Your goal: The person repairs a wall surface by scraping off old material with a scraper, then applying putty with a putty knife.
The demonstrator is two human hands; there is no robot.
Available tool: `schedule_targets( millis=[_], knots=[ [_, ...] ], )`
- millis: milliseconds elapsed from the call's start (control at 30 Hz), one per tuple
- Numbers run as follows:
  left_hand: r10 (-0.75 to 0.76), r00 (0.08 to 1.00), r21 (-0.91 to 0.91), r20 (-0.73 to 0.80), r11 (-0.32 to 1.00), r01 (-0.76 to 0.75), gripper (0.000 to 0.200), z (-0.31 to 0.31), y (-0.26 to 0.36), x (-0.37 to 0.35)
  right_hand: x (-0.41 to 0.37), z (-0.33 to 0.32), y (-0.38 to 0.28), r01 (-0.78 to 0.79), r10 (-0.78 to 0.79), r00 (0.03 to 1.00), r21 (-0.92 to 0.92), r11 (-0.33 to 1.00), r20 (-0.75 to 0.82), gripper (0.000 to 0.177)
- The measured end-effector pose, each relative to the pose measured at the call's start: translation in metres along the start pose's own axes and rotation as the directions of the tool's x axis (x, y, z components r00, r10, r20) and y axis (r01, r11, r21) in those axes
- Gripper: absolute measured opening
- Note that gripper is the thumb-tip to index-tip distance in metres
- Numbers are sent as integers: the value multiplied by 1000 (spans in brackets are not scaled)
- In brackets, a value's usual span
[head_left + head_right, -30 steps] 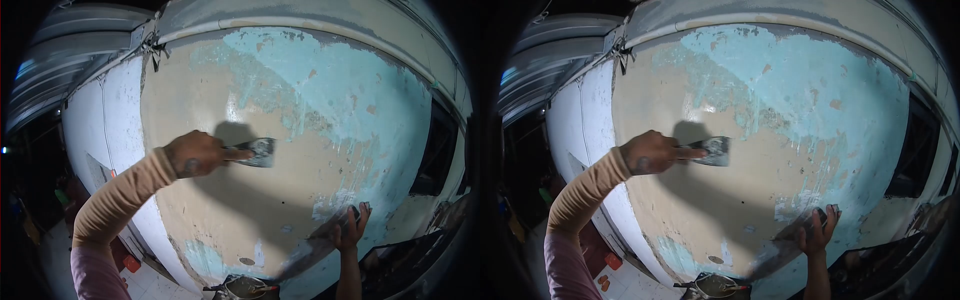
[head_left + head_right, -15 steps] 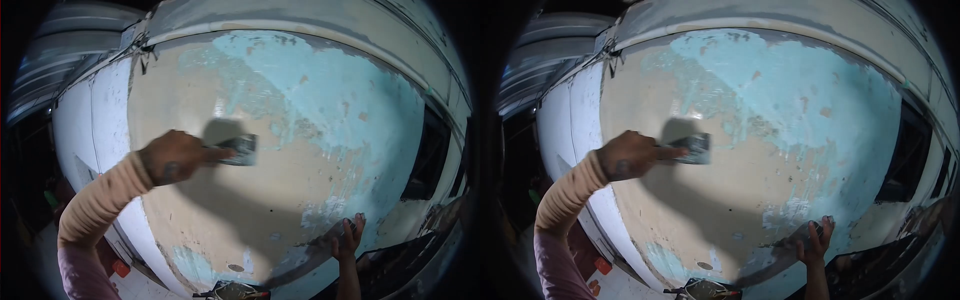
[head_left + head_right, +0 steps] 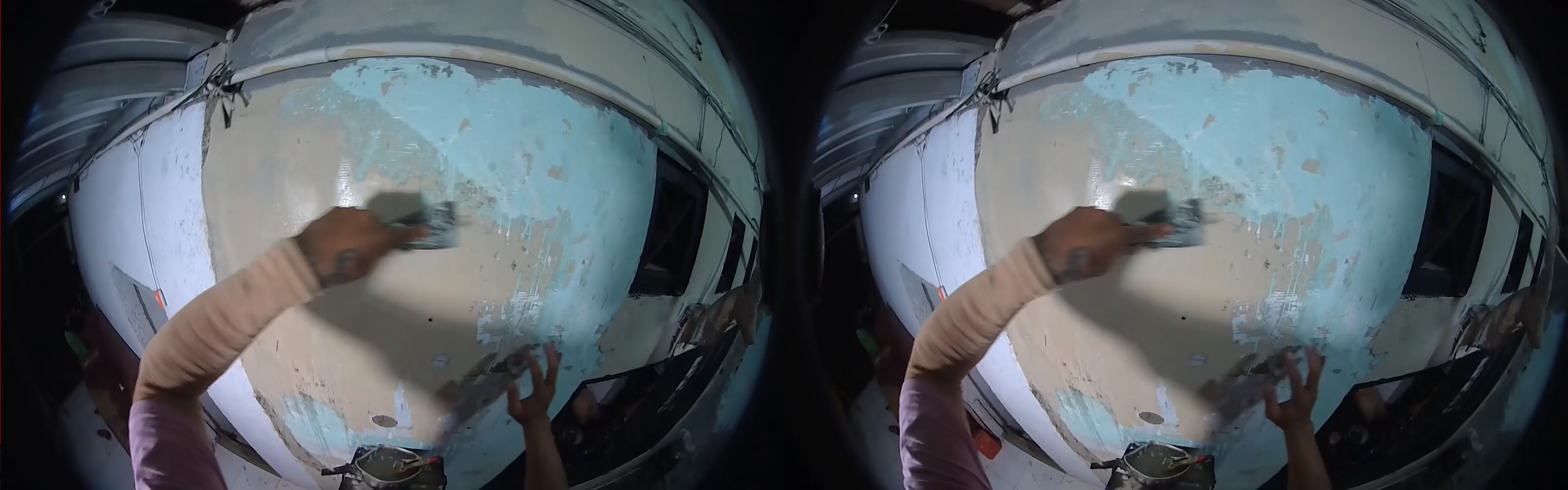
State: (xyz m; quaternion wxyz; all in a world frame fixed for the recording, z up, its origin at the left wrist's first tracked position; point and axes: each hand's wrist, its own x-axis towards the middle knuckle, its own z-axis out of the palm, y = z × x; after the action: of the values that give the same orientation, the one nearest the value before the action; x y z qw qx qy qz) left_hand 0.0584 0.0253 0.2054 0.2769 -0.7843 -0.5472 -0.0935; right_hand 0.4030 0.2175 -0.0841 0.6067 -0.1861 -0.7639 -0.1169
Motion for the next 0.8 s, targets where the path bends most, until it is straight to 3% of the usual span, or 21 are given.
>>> schedule_targets(
  millis=[100,200,300,333,367,433,533,600,667,767,800],
  knots=[
    [-69,995,151,71,987,57,46,-6,21,17,4,6,-41,77,-77,997,22,997,4,55],
    [-49,999,168,-7,985,49,54,-8,-24,-15,-23,-2,-71,-67,73,997,142,988,-38,48],
    [52,997,159,-62,986,-42,54,-1,-26,-5,-99,17,-86,-427,423,904,190,884,65,37],
    [77,995,39,-60,996,-74,55,-2,-13,6,-120,29,-92,-471,459,882,180,863,107,36],
    [-18,998,92,67,996,12,56,-5,3,24,-140,42,-98,-514,494,857,169,841,147,34],
    [11,997,39,82,999,-14,55,-2,-1,27,-164,55,-106,-580,558,813,159,799,166,29],
    [-12,998,263,63,965,-5,53,-18,-18,0,-187,63,-112,-658,645,753,168,734,132,25],
    [-5,996,216,89,976,-15,54,-26,-2,12,-205,54,-110,-705,693,709,129,698,127,25],
    [-34,993,144,114,989,18,56,-27,10,31,-226,55,-105,-803,792,595,128,582,134,26],
    [-52,991,282,125,959,15,57,-26,20,40,-254,64,-107,-914,898,405,116,390,170,28],
    [-125,973,189,194,978,88,59,-36,23,34,-263,62,-107,-942,925,333,101,320,182,28]
  ],
)
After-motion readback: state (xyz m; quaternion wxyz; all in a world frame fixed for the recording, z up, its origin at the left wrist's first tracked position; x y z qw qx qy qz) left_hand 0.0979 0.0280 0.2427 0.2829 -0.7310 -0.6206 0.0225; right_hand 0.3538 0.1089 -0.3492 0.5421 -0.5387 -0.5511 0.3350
